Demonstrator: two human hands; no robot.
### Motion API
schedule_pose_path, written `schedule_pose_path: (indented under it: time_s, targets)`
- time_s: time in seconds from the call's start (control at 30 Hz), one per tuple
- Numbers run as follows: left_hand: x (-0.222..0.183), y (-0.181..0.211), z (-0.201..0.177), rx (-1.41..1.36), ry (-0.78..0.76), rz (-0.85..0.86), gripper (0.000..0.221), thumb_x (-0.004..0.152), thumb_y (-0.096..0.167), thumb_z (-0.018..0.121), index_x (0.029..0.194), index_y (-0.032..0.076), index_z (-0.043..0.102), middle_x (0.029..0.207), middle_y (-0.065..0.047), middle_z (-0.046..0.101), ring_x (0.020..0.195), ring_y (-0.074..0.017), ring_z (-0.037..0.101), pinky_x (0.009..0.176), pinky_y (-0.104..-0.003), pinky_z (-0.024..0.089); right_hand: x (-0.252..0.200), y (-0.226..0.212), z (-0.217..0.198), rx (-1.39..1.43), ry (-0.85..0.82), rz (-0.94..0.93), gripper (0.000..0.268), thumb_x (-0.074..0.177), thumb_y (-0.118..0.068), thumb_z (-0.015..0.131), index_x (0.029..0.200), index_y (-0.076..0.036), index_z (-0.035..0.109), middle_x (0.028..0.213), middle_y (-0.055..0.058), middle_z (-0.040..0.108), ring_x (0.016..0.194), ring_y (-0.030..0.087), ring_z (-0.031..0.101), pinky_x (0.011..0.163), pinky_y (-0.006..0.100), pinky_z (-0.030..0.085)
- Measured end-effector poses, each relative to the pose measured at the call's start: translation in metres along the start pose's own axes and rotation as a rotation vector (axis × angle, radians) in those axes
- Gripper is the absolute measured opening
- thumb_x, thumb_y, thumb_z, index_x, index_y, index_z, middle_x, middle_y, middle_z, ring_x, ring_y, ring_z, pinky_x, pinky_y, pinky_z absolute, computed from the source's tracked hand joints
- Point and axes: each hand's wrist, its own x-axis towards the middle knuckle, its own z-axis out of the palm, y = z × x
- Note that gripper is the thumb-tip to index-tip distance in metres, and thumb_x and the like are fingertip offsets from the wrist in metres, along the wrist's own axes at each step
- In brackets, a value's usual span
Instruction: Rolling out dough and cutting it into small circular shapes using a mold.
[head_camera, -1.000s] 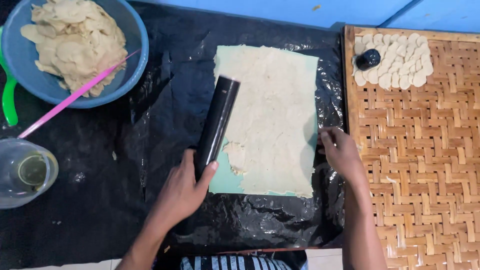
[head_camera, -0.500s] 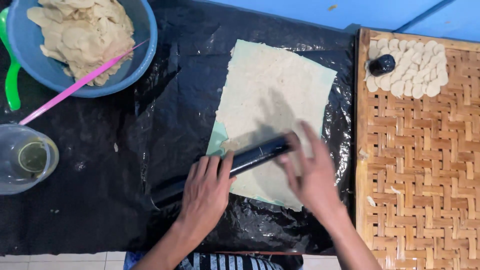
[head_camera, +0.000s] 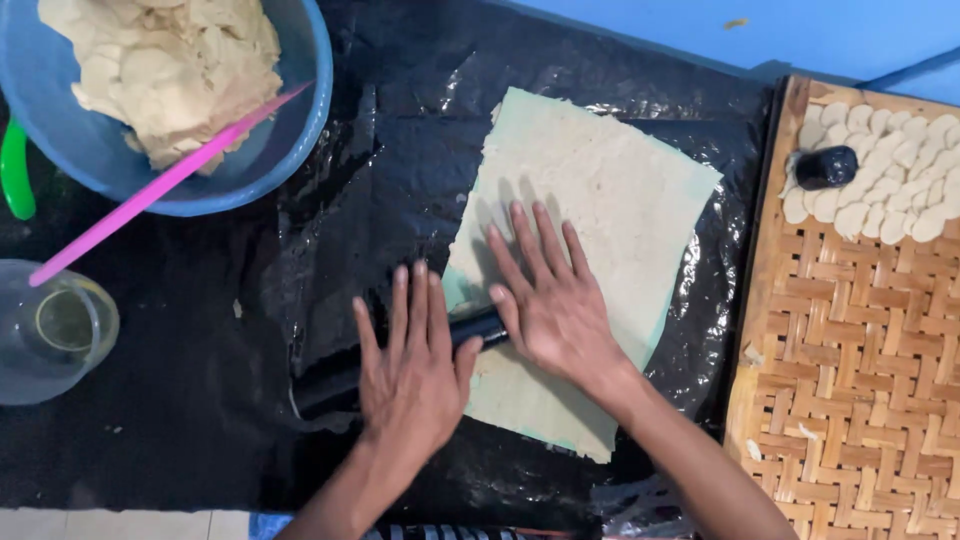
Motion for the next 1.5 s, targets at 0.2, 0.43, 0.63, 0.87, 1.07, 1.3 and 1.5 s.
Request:
schedule_pose_path:
  time_s: [0.2,0.43,0.63,0.87,1.07,1.3,1.5]
  targets:
    - [0.040,-0.021,-0.011,0.023,0.066,0.015,0.077,0.102,0.046,0.048,0.154,-0.010,0.033,0.163,-0.027,0.031,0.152,-0.0429,0.024,0.114,-0.071,0.014,0.041,0.005,-0.002,0.091,0.045,-0.010,0.065,0.107,-0.033,0.043,0.163,-0.005,0.028,0.169,0.027,0.017,0.157,0.045,0.014,0.127,0.054,0.012]
    - [-0.016,0.005,0.011,0.033,-0.050,0.004,0.085,0.096,0.051,0.050,0.153,-0.010,0.033,0.162,-0.028,0.029,0.154,-0.0376,0.023,0.116,-0.071,0.014,-0.011,0.002,0.013,0.028,0.023,0.019,0.067,0.102,-0.038,0.047,0.160,-0.009,0.034,0.167,0.023,0.021,0.157,0.041,0.016,0.126,0.056,0.013]
    - [0.022,-0.016,0.002,0.047,-0.006,-0.014,0.084,0.100,0.053,0.047,0.153,-0.011,0.032,0.163,-0.028,0.027,0.154,-0.0392,0.020,0.118,-0.072,0.012,0.030,0.003,0.003,-0.019,-0.002,0.006,0.064,0.102,-0.037,0.048,0.160,-0.013,0.036,0.167,0.024,0.023,0.155,0.043,0.019,0.125,0.056,0.013]
    - [0.071,-0.043,-0.012,-0.039,0.035,-0.039,0.080,0.105,0.045,0.046,0.155,-0.014,0.027,0.165,-0.035,0.016,0.155,-0.0483,0.012,0.121,-0.066,0.011,0.078,0.008,-0.002,0.134,0.164,-0.006,0.060,0.109,-0.031,0.049,0.161,-0.003,0.038,0.167,0.029,0.025,0.157,0.044,0.021,0.129,0.052,0.019]
    - [0.082,-0.054,-0.012,-0.017,0.178,-0.029,0.076,0.108,0.042,0.050,0.153,-0.016,0.031,0.164,-0.034,0.024,0.155,-0.0473,0.019,0.124,-0.062,0.017,0.110,0.017,0.012,0.102,0.303,-0.009,0.058,0.110,-0.026,0.052,0.158,0.004,0.041,0.166,0.029,0.029,0.156,0.043,0.026,0.129,0.050,0.023]
    - [0.026,-0.021,-0.024,0.023,0.061,-0.015,0.052,0.103,0.045,0.063,0.132,0.001,0.058,0.120,-0.018,0.061,0.112,-0.0352,0.057,0.095,-0.049,0.046,0.117,0.022,0.010,0.100,0.530,-0.006,0.046,0.108,-0.020,0.058,0.144,0.009,0.056,0.159,0.029,0.041,0.150,0.044,0.036,0.125,0.050,0.032]
    - [0.026,-0.024,-0.034,-0.139,0.129,0.146,0.060,0.084,0.024,0.074,0.135,-0.003,0.057,0.115,-0.016,0.062,0.107,-0.0341,0.057,0.086,-0.047,0.047,0.081,0.021,-0.014,0.501,0.738,0.011,0.029,0.113,-0.007,0.047,0.130,0.007,0.067,0.147,0.022,0.061,0.146,0.038,0.054,0.121,0.046,0.048]
